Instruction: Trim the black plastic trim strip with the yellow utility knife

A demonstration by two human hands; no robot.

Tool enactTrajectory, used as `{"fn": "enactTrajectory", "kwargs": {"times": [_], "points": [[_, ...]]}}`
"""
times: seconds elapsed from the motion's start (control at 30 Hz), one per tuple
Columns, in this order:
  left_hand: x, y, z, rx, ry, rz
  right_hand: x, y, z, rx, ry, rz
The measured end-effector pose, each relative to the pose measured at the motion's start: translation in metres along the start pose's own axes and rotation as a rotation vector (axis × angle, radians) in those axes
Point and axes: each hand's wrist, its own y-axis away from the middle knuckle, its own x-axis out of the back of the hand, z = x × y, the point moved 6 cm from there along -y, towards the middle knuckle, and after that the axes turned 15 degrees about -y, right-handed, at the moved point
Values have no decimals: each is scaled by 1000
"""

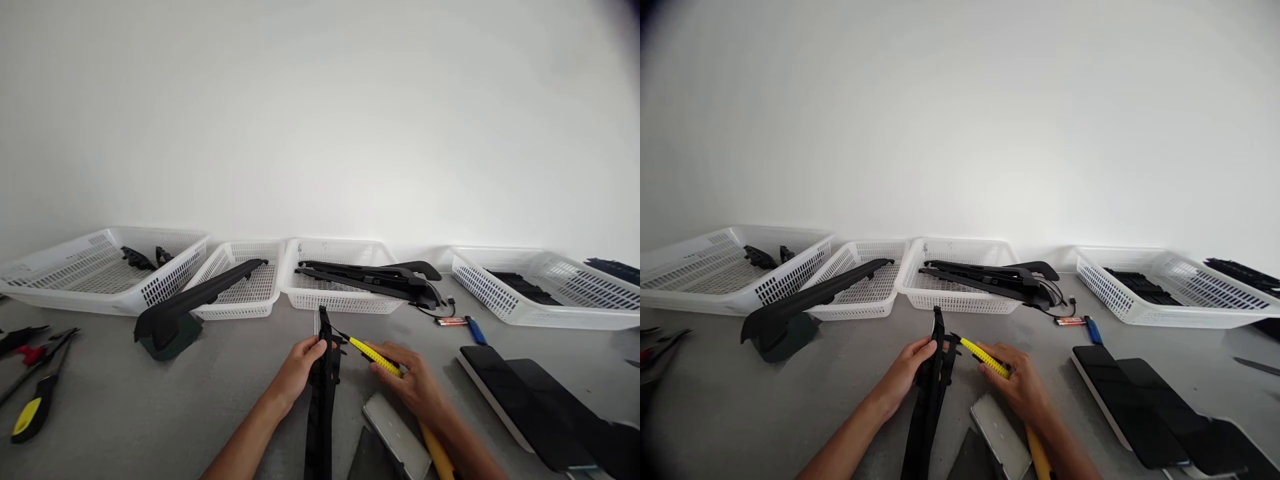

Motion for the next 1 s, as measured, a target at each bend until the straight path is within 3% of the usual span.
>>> {"fn": "enactTrajectory", "kwargs": {"times": [0.37,0.6,0.73,1.0], "points": [[2,4,7,-33,5,4,0,2,-3,26,-16,-21],[-2,2,4,-30,-2,-80,15,2,4,-69,-59,145],[-7,7,9,-47,-17,-193,21,3,10,-115,-70,238],[-15,15,11,-30,-69,-293,26,2,11,-86,-19,304]]}}
